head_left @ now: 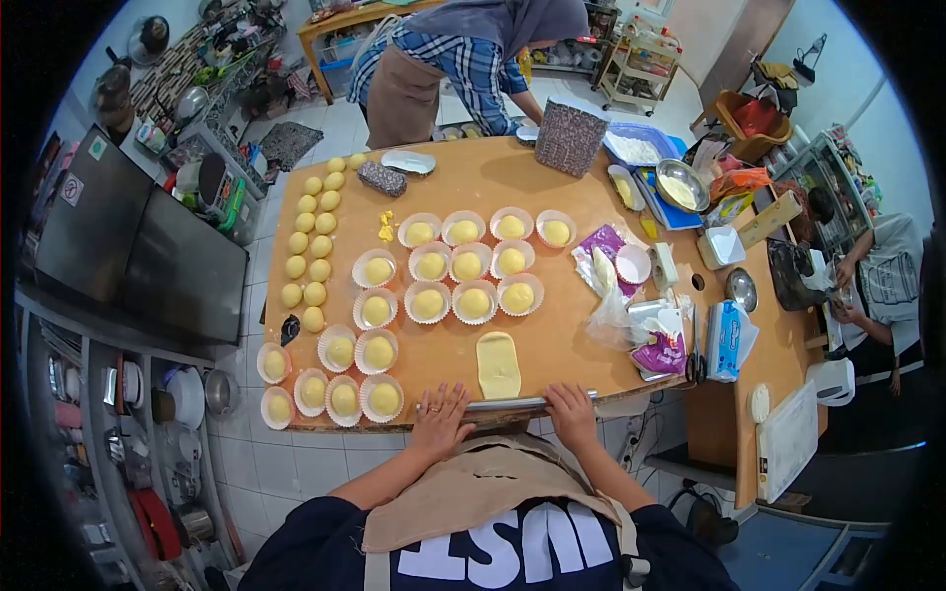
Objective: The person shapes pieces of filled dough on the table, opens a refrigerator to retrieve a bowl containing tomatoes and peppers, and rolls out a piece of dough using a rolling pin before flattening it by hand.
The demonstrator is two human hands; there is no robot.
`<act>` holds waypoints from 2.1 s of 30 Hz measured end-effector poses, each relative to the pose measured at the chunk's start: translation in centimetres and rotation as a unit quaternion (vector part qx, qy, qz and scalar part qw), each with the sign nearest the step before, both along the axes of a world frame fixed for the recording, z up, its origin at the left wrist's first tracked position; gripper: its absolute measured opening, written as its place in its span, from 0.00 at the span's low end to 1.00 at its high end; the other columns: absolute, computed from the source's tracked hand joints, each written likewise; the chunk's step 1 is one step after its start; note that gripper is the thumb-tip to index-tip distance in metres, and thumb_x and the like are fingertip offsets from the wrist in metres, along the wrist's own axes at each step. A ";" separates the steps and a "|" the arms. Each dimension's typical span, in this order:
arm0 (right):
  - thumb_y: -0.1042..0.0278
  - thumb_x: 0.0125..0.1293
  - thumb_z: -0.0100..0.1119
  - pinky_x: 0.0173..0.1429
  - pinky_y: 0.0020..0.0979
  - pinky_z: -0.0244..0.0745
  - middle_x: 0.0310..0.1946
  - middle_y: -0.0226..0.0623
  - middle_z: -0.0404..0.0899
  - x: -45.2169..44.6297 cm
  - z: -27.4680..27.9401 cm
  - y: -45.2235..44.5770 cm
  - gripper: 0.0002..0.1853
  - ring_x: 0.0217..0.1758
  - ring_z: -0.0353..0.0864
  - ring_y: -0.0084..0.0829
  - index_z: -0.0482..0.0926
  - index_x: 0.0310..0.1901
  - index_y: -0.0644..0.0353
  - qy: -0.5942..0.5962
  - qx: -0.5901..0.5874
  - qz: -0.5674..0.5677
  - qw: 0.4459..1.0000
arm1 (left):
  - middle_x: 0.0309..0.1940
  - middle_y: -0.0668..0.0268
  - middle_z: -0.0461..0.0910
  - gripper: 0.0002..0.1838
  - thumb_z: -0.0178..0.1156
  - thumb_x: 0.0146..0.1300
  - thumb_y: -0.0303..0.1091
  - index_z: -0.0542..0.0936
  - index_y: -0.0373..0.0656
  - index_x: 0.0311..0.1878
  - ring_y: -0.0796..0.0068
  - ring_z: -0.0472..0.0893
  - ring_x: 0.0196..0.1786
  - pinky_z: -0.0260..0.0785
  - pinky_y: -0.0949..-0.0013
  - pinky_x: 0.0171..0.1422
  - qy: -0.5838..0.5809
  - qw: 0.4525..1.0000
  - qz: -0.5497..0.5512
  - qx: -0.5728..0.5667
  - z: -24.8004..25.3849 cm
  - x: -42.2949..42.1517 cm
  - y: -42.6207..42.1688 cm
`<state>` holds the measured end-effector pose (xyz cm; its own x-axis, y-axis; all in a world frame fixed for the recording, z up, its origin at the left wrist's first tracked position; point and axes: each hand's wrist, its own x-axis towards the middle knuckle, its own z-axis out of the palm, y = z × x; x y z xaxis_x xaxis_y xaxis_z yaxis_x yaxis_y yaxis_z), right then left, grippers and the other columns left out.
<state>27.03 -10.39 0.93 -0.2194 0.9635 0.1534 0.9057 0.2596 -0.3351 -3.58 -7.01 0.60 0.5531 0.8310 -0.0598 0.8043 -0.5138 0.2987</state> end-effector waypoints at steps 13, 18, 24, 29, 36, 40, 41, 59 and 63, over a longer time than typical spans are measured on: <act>0.62 0.55 0.65 0.63 0.44 0.64 0.53 0.37 0.75 0.5 0.7 5.7 0.21 0.59 0.72 0.41 0.74 0.51 0.56 0.040 -0.092 0.068 0.993 | 0.75 0.59 0.54 0.36 0.50 0.68 0.56 0.59 0.44 0.73 0.51 0.54 0.76 0.42 0.38 0.75 0.033 0.997 0.058 0.022 0.4 1.0 6.0; 0.53 0.62 0.61 0.75 0.49 0.51 0.65 0.40 0.66 -0.3 3.6 7.8 0.27 0.71 0.60 0.43 0.71 0.59 0.57 -0.005 -0.073 0.014 0.997 | 0.76 0.59 0.53 0.36 0.49 0.69 0.53 0.57 0.43 0.74 0.51 0.50 0.77 0.38 0.41 0.77 -0.004 0.994 0.105 0.032 2.2 1.7 8.1; 0.45 0.64 0.56 0.77 0.51 0.45 0.69 0.38 0.62 -0.9 0.2 9.7 0.35 0.75 0.55 0.40 0.64 0.68 0.55 -0.066 -0.061 -0.021 0.996 | 0.77 0.58 0.48 0.36 0.49 0.69 0.51 0.56 0.43 0.74 0.53 0.45 0.79 0.33 0.43 0.79 0.015 0.990 0.134 0.040 0.0 2.1 10.0; 0.43 0.64 0.55 0.78 0.52 0.43 0.70 0.36 0.61 -0.7 0.6 7.6 0.36 0.76 0.55 0.38 0.63 0.69 0.55 -0.104 -0.045 -0.014 0.993 | 0.78 0.59 0.46 0.36 0.48 0.69 0.52 0.56 0.45 0.75 0.55 0.44 0.79 0.31 0.43 0.79 0.026 0.993 0.108 0.029 0.2 2.0 7.1; 0.45 0.65 0.54 0.77 0.51 0.44 0.70 0.34 0.62 -0.6 0.8 4.7 0.35 0.75 0.58 0.38 0.64 0.68 0.55 -0.091 -0.050 -0.002 0.995 | 0.78 0.62 0.47 0.35 0.46 0.70 0.54 0.56 0.46 0.75 0.57 0.45 0.79 0.32 0.43 0.79 0.045 0.996 0.081 0.008 0.8 1.9 4.5; 0.47 0.66 0.53 0.77 0.50 0.45 0.70 0.34 0.63 -0.4 0.7 3.1 0.33 0.74 0.60 0.39 0.64 0.68 0.55 -0.104 -0.047 0.009 0.993 | 0.77 0.63 0.49 0.36 0.47 0.69 0.55 0.57 0.46 0.74 0.58 0.47 0.79 0.34 0.45 0.79 0.048 0.997 0.057 0.017 0.3 1.4 3.2; 0.48 0.66 0.53 0.77 0.50 0.45 0.70 0.33 0.64 -0.4 0.6 2.7 0.32 0.74 0.60 0.39 0.64 0.68 0.54 -0.109 -0.049 0.012 0.993 | 0.77 0.63 0.50 0.36 0.47 0.69 0.55 0.57 0.46 0.74 0.58 0.47 0.78 0.36 0.45 0.79 0.049 0.997 0.049 0.016 0.1 1.3 2.7; 0.75 0.55 0.55 0.65 0.43 0.65 0.43 0.30 0.81 0.4 1.1 1.0 0.15 0.50 0.78 0.33 0.78 0.45 0.52 0.039 0.107 -0.008 0.994 | 0.72 0.67 0.61 0.39 0.55 0.62 0.59 0.63 0.48 0.71 0.64 0.56 0.74 0.38 0.50 0.77 0.018 0.984 -0.070 0.165 -2.7 -1.7 -1.8; 0.71 0.60 0.55 0.71 0.48 0.57 0.50 0.31 0.79 1.0 0.1 3.6 0.16 0.59 0.75 0.36 0.77 0.51 0.52 0.021 0.026 -0.006 0.999 | 0.74 0.65 0.56 0.39 0.52 0.64 0.58 0.59 0.46 0.73 0.62 0.52 0.76 0.35 0.49 0.78 0.034 0.997 -0.020 0.066 -0.9 -0.3 1.1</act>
